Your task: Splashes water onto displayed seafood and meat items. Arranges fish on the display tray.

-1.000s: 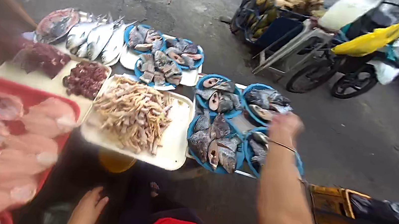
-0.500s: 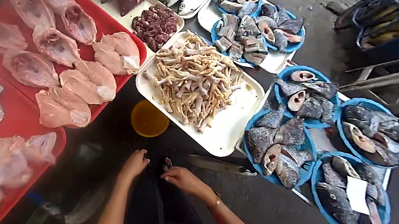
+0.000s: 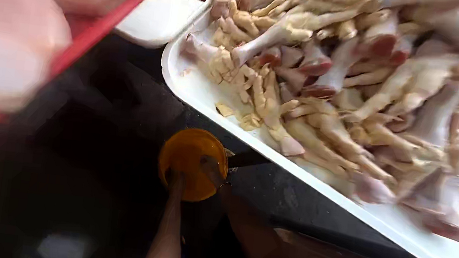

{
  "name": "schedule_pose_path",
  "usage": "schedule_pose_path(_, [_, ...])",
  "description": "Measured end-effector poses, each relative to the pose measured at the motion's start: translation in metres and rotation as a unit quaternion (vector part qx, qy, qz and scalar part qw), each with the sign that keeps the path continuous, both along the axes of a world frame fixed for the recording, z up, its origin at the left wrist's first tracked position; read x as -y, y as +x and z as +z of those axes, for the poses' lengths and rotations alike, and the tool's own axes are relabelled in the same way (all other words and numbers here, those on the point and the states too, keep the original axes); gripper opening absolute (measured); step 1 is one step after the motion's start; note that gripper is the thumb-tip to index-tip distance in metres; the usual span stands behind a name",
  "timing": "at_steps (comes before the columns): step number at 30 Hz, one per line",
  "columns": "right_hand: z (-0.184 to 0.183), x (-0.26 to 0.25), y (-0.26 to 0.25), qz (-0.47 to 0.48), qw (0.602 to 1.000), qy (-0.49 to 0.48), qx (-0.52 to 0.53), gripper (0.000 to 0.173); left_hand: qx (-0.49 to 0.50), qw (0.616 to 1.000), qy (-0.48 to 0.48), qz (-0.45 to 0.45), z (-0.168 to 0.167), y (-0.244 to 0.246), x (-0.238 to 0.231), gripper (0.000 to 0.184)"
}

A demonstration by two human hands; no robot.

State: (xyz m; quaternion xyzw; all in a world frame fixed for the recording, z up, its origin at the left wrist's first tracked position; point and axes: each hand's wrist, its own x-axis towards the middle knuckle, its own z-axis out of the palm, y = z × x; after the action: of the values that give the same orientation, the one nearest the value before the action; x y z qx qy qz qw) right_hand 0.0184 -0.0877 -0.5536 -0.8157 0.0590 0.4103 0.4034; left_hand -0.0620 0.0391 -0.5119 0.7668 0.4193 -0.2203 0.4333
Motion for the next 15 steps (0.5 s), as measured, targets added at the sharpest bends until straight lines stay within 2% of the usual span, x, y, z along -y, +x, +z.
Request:
schedule_pose_path(4, [-0.056, -0.006, 0.022, -0.065, 0.995, -0.081, 0.005, 0.036, -0.106, 0.987, 0.027, 0.120, -0.055, 0.026, 0.004, 0.071])
schedule_pose_path(6, [-0.071, -0.015, 0.018, -0.017, 0.993, -0.115, -0.013, 0.039, -0.121, 0.979, 0.038, 0.160, -0.082, 0.033, 0.008, 0.071])
schedule_pose_path(8, [-0.089, -0.029, 0.011, 0.059, 0.994, -0.093, -0.012, 0.043, -0.111, 0.976, 0.031, 0.185, -0.107, 0.040, 0.009, 0.068])
schedule_pose_path(11, [-0.109, -0.052, 0.008, 0.083, 0.996, 0.011, -0.014, 0.046, -0.070, 0.990, -0.016, 0.125, -0.125, 0.048, 0.008, 0.042])
schedule_pose_path(13, [-0.115, -0.055, 0.008, 0.049, 0.996, 0.057, -0.053, 0.050, -0.047, 0.993, -0.039, 0.106, -0.141, 0.057, 0.012, 0.039])
schedule_pose_path(15, [-0.116, -0.047, 0.010, 0.079, 0.994, 0.041, -0.064, 0.046, -0.050, 0.993, -0.080, 0.069, -0.148, 0.064, 0.014, 0.034])
